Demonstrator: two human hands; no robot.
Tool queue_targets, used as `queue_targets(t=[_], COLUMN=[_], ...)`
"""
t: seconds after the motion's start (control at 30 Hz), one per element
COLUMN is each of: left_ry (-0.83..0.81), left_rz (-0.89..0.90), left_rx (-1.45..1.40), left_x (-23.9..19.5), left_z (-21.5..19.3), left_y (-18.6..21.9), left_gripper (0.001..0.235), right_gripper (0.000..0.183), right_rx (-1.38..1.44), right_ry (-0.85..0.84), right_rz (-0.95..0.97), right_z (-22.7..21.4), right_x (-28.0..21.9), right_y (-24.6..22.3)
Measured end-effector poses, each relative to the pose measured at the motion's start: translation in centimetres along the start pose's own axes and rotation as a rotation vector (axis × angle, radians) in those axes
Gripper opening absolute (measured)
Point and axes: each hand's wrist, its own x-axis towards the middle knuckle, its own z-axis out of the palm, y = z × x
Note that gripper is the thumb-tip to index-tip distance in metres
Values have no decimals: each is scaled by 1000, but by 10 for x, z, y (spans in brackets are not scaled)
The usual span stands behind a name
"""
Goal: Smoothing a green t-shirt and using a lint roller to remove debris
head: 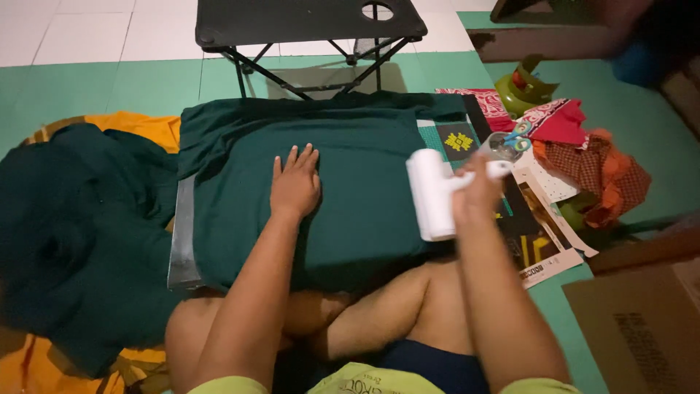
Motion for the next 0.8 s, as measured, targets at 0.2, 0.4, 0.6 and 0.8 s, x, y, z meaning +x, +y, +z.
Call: queue_targets(t=[0.2,0.4,0.6,0.8], left_ry=[10,-7,-31,-53], left_rz=[-10,-5,-13,-31], left_rx=[52,12,12,16], left_x=[3,3,-1,2], left_z=[8,5,-4,-1], left_y=[-2,-2,2,1], left_gripper=[54,54,54,54], right_gripper=[19,17,15,13], right_rx=[127,70,-218,-316], right_ry=[-225,-187,-52,-227], right_rz=[160,126,-119,-263], right_z=[82,69,-19,11], right_x=[-176,-173,-22,-41], right_y=[22,47,12,-72])
